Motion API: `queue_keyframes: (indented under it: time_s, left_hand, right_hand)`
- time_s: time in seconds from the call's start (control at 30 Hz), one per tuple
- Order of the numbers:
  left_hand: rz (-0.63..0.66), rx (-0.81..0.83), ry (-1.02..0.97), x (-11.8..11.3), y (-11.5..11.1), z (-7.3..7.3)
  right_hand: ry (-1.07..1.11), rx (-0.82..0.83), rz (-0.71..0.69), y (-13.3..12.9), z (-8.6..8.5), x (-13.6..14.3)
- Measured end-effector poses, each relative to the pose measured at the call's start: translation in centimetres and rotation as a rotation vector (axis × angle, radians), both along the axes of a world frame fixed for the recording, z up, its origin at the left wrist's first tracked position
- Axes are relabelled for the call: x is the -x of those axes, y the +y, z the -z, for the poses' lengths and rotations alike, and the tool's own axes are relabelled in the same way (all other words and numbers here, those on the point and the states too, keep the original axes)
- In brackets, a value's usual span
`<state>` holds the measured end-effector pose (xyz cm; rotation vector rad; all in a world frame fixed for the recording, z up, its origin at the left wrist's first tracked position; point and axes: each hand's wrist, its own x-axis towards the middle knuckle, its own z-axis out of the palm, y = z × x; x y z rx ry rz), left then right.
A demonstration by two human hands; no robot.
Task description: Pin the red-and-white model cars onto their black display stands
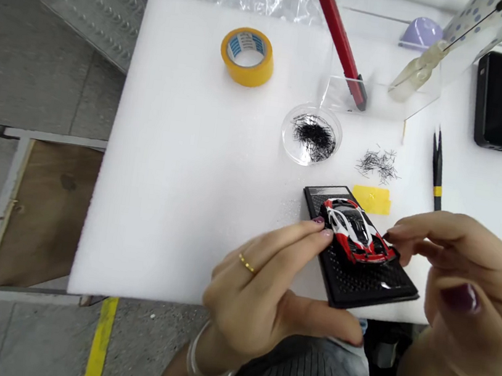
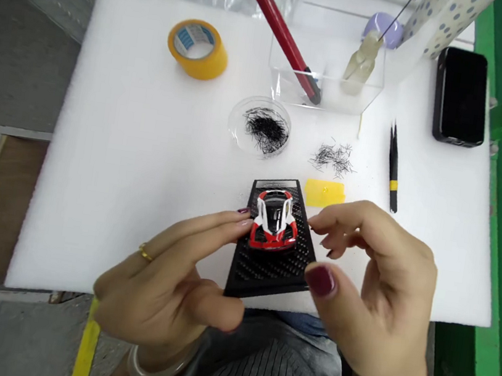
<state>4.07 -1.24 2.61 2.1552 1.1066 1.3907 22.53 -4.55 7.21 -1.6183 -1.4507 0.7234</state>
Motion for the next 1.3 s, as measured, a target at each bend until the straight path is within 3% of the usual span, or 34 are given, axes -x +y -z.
queue_keyframes:
  time_s: [0.13,0.27,0.43,0.6,0.73,1.03,1.3]
  left_hand:
    - [-0.054,-0.068,0.084,-1.3,-0.9,-0.5]
    - [-0.025,-0.079,0.118,-2.4,-1.6,-0.5]
    - [-0.004,-0.134,-0.039,-3.2,-2.2,-0.1]
    - [-0.005,-0.008,-0.329,-2.0,-2.8,0.1]
    - [0.04,0.123,-0.405,-1.2,-3.5,-0.1]
    - [-0.004,-0.066,-0.34,-1.0,-6.4,-2.2]
    - [0.065,-0.17,-0.319,-1.4,-8.3,-2.9]
  right_hand:
    - [-0.109,0.187,-0.044,-0.9,-1.5,-0.7]
    - [-0.131,0.301,-0.056,-0.8,-2.0,-1.0]
    - [0.006,0.323,-0.025,-1.1,-1.6,-1.7]
    - [0.095,0.222,-0.129,-1.8,-1.9,-2.6]
    - [-0.012,0.122,-0.235,-2.3,-3.5,-2.8]
    - [-0.17,-0.072,-0.478,-3.3,-7.4,-3.6]
    - [-0.354,-0.442,-0.499,-7.0,-8.3,-4.3]
